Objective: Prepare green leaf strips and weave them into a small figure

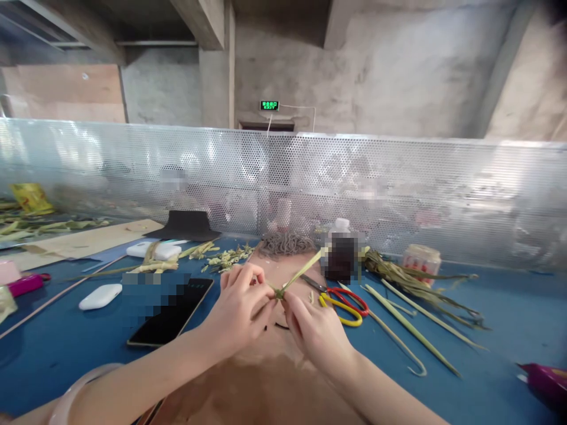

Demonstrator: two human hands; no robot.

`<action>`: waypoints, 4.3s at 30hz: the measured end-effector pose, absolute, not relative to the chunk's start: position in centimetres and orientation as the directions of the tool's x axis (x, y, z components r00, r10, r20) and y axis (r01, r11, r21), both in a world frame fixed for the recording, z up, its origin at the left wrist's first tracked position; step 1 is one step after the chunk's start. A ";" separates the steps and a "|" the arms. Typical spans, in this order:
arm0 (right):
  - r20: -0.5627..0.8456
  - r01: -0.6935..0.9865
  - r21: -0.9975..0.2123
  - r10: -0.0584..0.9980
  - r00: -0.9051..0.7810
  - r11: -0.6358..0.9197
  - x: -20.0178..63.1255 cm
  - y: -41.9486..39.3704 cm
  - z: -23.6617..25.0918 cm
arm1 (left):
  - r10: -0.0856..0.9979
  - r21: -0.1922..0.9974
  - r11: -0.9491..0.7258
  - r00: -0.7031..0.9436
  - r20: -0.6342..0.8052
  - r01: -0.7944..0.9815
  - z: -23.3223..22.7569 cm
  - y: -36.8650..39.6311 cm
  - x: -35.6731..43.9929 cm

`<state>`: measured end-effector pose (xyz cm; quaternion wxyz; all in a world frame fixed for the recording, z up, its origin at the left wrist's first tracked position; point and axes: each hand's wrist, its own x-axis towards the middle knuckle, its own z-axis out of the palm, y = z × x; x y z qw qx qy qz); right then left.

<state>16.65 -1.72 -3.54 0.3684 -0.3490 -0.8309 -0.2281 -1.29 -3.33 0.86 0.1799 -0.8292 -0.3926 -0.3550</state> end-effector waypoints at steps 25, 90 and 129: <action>0.742 0.701 -0.012 0.476 -0.471 0.713 17.0 -2.5 -2.8 | 0.586 0.192 -0.775 0.572 0.574 0.601 0.6 -2.3 -2.2; 0.608 0.561 -0.161 0.530 -0.591 0.812 17.2 -2.5 -1.1 | 0.782 0.961 -0.247 0.612 0.123 0.123 1.2 -1.9 -2.4; 0.654 0.545 -0.055 0.443 -0.614 0.837 17.7 -3.3 -1.9 | 0.753 0.800 -0.498 0.624 0.208 0.335 2.7 -2.8 -2.6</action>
